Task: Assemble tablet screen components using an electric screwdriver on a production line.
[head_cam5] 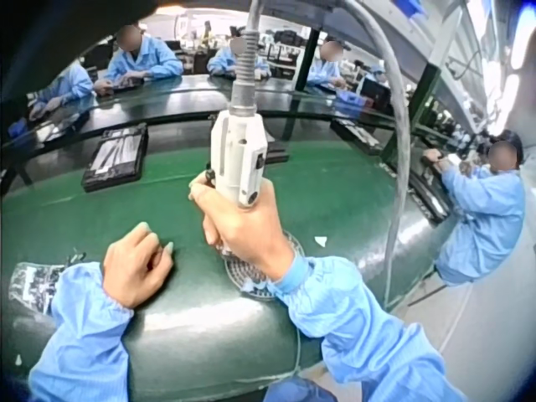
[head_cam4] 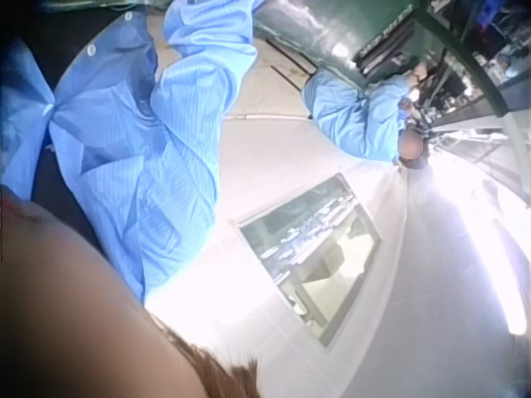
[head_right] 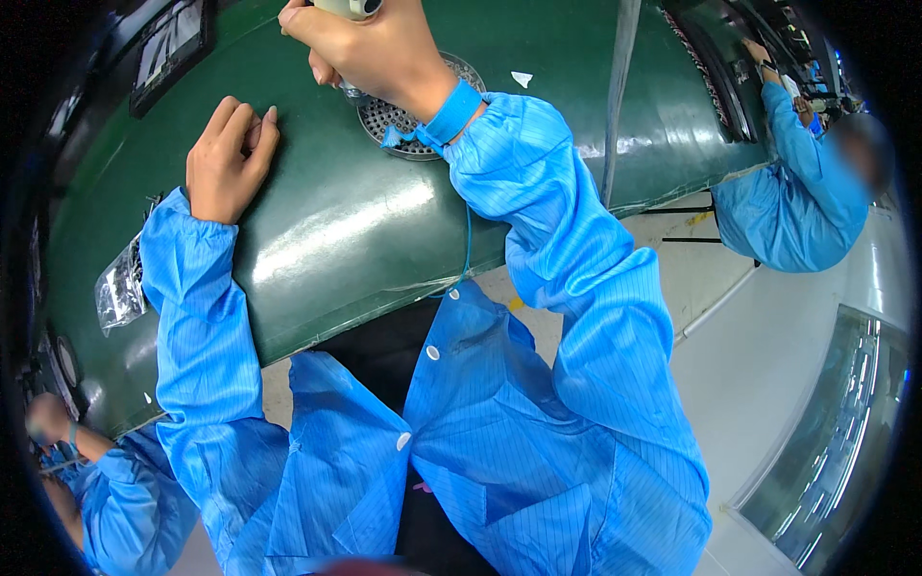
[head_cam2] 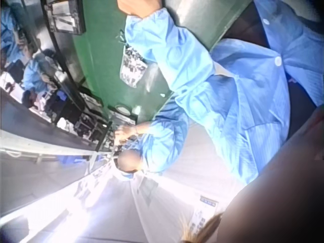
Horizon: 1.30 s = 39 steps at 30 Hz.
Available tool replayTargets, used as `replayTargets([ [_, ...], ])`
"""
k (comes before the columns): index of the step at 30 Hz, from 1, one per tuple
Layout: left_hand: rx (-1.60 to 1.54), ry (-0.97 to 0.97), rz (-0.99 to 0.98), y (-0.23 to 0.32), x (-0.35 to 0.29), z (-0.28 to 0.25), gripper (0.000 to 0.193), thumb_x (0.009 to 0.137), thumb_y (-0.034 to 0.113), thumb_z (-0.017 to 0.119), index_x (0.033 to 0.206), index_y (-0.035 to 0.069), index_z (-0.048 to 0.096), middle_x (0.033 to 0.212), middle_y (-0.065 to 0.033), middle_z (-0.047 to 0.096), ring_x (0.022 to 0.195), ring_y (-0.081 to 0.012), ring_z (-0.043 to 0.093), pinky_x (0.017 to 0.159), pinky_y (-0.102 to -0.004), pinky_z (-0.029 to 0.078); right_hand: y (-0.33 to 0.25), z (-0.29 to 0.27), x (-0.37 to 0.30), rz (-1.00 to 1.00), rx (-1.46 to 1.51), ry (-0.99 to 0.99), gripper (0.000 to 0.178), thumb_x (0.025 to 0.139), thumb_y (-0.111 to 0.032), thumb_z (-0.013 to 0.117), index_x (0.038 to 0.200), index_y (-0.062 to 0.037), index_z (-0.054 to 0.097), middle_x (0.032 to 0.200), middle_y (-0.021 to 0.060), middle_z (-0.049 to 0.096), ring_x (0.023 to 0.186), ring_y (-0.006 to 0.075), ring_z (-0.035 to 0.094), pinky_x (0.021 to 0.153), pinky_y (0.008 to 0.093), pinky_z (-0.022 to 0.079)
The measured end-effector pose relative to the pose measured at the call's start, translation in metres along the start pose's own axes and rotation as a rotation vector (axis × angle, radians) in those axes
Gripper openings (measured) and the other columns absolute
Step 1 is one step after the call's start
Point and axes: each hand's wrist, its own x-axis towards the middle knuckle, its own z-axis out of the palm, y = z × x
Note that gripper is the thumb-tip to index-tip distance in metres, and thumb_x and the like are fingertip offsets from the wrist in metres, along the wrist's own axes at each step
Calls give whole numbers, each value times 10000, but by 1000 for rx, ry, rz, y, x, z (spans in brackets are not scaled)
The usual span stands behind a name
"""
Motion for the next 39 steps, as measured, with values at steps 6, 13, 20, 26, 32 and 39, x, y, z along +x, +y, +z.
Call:
replayTargets([
  [6, 13, 11, -11, -1, 7, -5, 317, 918, 143, 720, 731, 27, 492, 720, -91, 449, 547, -266, 494, 522, -384, 422, -19, -1, 6, -3, -6, 18, 103, 931, -88, 677, 952, 13, 676, 623, 42, 629, 438, 102, 557, 389, 253, 395],
  [13, 3, 153, -234, -5, 43, 16, 246, 846, 300, 773, 821, 93, 642, 816, -69, 634, 675, -268, 650, 619, -394, 512, -46, -20, 5, -94, -1, 0, 183, 926, -14, 645, 1078, 88, 651, 908, 166, 714, 481, 137, 585, 425, 264, 453],
  [20, -111, -100, -875, -93, 223, 109, 999, 741, 778, 689, 1300, -41, 565, 1337, -280, 610, 1251, -414, 597, 1048, -464, 479, -50, -22, 4, 61, -29, 53, 180, 909, -55, 687, 1062, 40, 676, 800, 72, 690, 534, 98, 612, 477, 260, 491],
  [26, 94, -535, -830, -142, 295, 177, 936, 750, 661, 773, 1352, -37, 609, 1423, -262, 564, 1309, -372, 571, 1114, -407, 438, -48, -26, 9, 21, 19, 55, 166, 886, -51, 707, 1037, 11, 677, 735, 36, 670, 553, 90, 626, 488, 267, 506],
  [32, -310, -225, -949, -142, 301, 189, 842, 811, 456, 786, 1421, -60, 518, 1436, -273, 548, 1320, -379, 561, 1133, -389, 414, -39, -38, 13, 30, -14, 106, 176, 864, -25, 702, 1032, 22, 675, 738, 39, 675, 564, 93, 634, 490, 263, 515],
  [39, -555, 562, -657, -145, 241, 136, 574, 886, 102, 714, 1375, -75, 471, 1195, -203, 660, 1038, -280, 664, 889, -389, 538, -46, -28, 4, 38, 19, 78, 147, 882, -9, 687, 1023, 28, 678, 772, 37, 674, 578, 82, 618, 487, 254, 501],
])
